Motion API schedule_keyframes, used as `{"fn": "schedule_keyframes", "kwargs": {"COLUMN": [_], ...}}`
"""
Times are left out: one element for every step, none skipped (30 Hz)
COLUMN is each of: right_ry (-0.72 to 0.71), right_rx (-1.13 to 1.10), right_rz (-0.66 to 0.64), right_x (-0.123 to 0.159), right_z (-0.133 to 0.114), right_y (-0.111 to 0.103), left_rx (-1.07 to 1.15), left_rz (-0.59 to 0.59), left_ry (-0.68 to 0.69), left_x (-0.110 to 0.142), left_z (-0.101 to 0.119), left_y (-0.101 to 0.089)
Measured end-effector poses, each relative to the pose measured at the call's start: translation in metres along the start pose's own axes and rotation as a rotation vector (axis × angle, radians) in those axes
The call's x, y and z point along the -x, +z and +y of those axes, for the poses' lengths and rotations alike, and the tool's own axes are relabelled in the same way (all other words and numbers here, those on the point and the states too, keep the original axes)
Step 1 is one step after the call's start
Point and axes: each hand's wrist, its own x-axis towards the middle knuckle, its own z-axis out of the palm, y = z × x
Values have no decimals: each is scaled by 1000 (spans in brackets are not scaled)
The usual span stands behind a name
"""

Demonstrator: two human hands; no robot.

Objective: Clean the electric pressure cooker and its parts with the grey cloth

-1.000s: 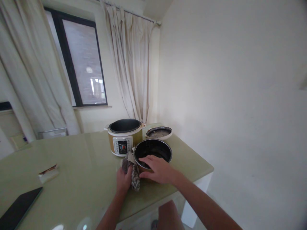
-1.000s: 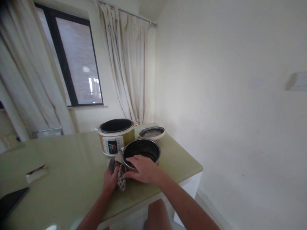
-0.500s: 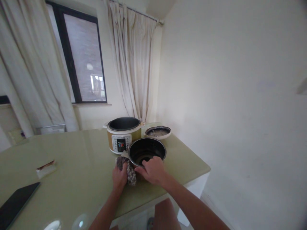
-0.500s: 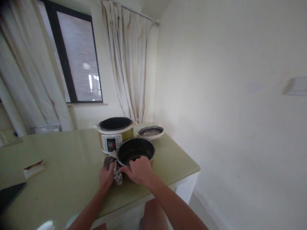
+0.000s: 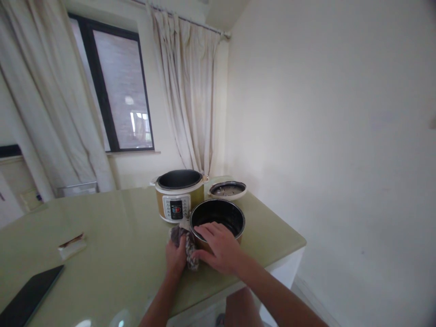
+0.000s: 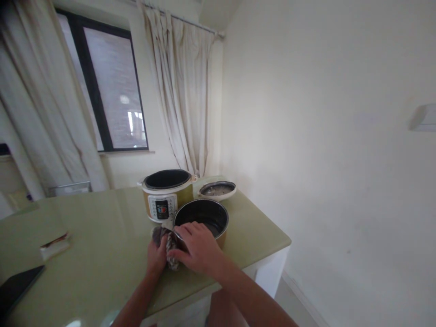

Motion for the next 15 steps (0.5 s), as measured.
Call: {"fn": "schedule_keyframes", "kwargs": {"right_ry": [-37, -72, -78, -67, -49, -30, -7, 19, 47, 76, 106, 134, 158, 181, 203], "right_rx": [-2, 5, 20, 44, 74, 106, 144, 183, 220, 252, 275, 287, 291, 290, 285], "right_rz": [-3, -11, -7, 4, 8, -9, -24, -34, -32, -14, 16, 48, 77, 99, 116], "right_x": [7, 14, 20, 25, 29, 32, 34, 35, 35, 34, 32, 30, 28, 26, 25], "right_z": [15, 31, 48, 64, 79, 91, 99, 103, 104, 101, 95, 87, 78, 69, 61], "right_y": [-11, -20, -27, -30, -31, -29, -24, -17, -9, -1, 7, 14, 20, 25, 28], "left_rx": [29, 50, 65, 71, 72, 71, 70, 65, 58, 47, 32, 15, 1, -7, -10], "left_rz": [2, 2, 3, 11, 19, 21, 15, 5, -4, -9, -7, 2, 17, 32, 48], "left_ry": [-13, -28, -46, -63, -76, -86, -92, -100, -112, -129, -150, -173, -193, -203, -200], "left_x": [0, 1, 1, 1, 1, 0, 0, -1, -1, -2, -3, -4, -5, -6, -6], "left_z": [-1, -1, -1, -1, -1, -1, -1, -1, -1, -1, -1, -1, -2, -3, -3], "left_y": [1, 1, 2, 2, 3, 3, 4, 4, 4, 4, 4, 4, 4, 4, 3]}}
